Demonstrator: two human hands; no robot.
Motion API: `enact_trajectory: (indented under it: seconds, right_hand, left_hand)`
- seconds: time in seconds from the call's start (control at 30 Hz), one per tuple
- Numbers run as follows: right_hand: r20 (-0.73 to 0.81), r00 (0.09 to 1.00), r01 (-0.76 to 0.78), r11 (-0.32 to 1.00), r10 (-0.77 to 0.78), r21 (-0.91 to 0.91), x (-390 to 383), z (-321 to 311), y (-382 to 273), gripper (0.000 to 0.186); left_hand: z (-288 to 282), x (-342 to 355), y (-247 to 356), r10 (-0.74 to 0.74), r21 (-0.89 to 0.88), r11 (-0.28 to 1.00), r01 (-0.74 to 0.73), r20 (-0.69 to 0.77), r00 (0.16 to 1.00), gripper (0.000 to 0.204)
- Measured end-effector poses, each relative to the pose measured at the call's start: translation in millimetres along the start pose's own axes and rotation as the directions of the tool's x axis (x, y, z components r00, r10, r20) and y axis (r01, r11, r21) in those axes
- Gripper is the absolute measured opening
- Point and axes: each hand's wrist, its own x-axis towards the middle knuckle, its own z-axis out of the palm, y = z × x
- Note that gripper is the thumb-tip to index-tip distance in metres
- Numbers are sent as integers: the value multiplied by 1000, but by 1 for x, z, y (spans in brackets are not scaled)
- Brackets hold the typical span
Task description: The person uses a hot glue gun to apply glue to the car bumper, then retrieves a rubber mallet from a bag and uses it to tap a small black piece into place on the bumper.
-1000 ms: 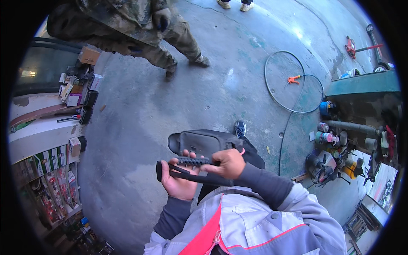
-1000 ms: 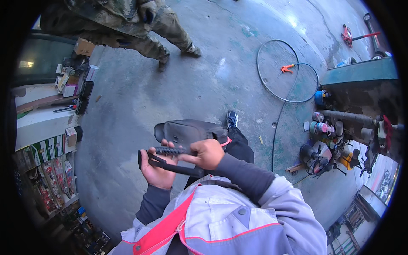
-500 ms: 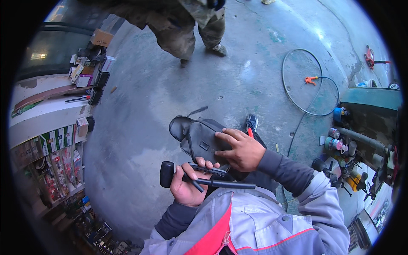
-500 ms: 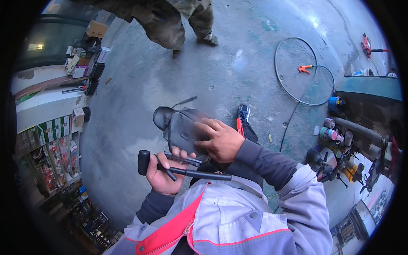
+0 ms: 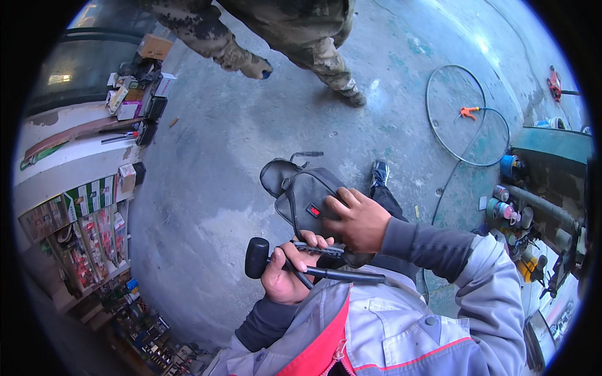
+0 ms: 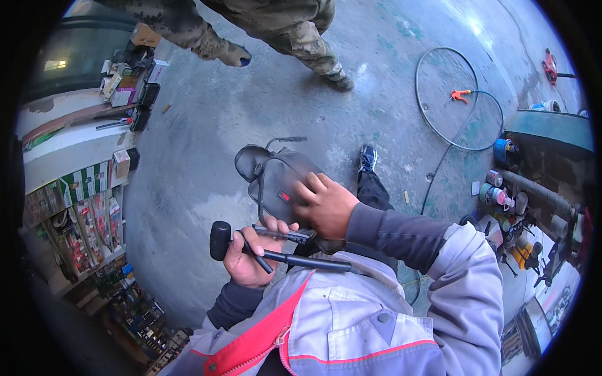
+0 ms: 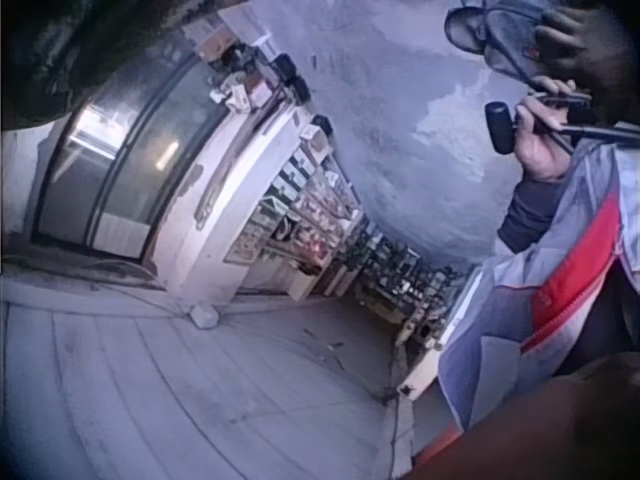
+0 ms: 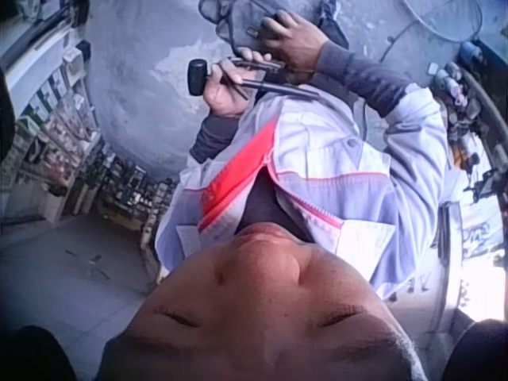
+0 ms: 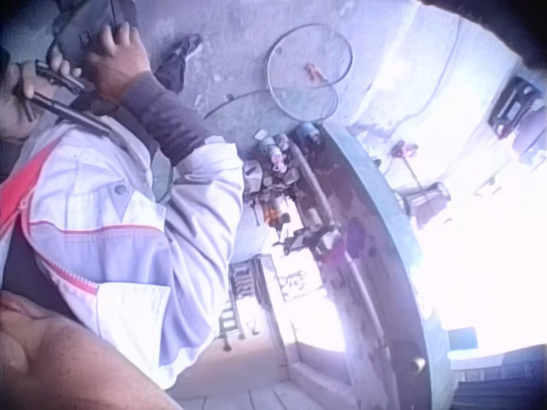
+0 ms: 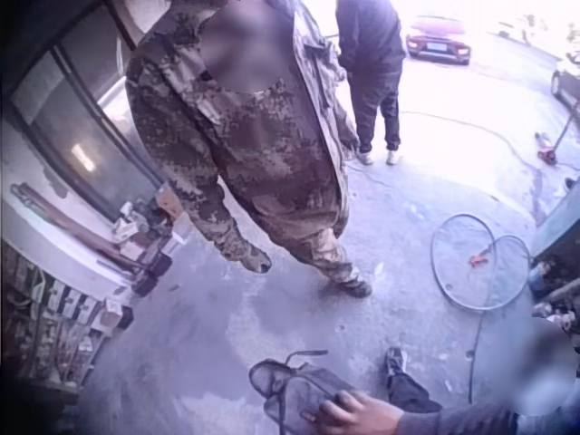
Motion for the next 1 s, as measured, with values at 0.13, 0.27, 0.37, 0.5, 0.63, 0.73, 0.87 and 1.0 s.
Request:
enact_trajectory:
  seconds: [0.13,0.27,0.37,0.5,0.63,0.73,0.87,1.0]
  right_hand:
    - [-89,996,21,1000,-22,-10,-6,5,1,48]
    - [-124,991,41,999,-42,-6,-11,6,2,48]
    - [-85,996,34,999,-38,-40,-7,5,-1,46]
    - [-50,999,16,1000,-16,-4,-2,2,-2,42]
    - [-246,876,-218,796,414,564,-43,9,24,40]
    - [-36,617,-310,284,786,907,-84,42,63,52]
    - [362,655,-222,-290,663,931,-100,132,89,67]
    - [518,364,-377,-386,774,842,-81,198,95,85]
  left_hand:
    - [-3,-1,-1,-6,10,1000,6,-3,1000,48]
    - [-5,-3,-1,-10,36,999,10,-10,1000,49]
    - [-4,-5,-1,-5,32,999,5,-16,1000,49]
    - [-2,-3,2,-4,36,999,6,-48,999,48]
    - [4,0,9,35,12,999,-34,-94,995,50]
    - [12,0,17,17,-5,1000,-18,-104,994,51]
    - [26,4,31,-10,-29,1000,6,-129,992,50]
    - [40,6,46,-2,-14,1000,1,-84,996,46]
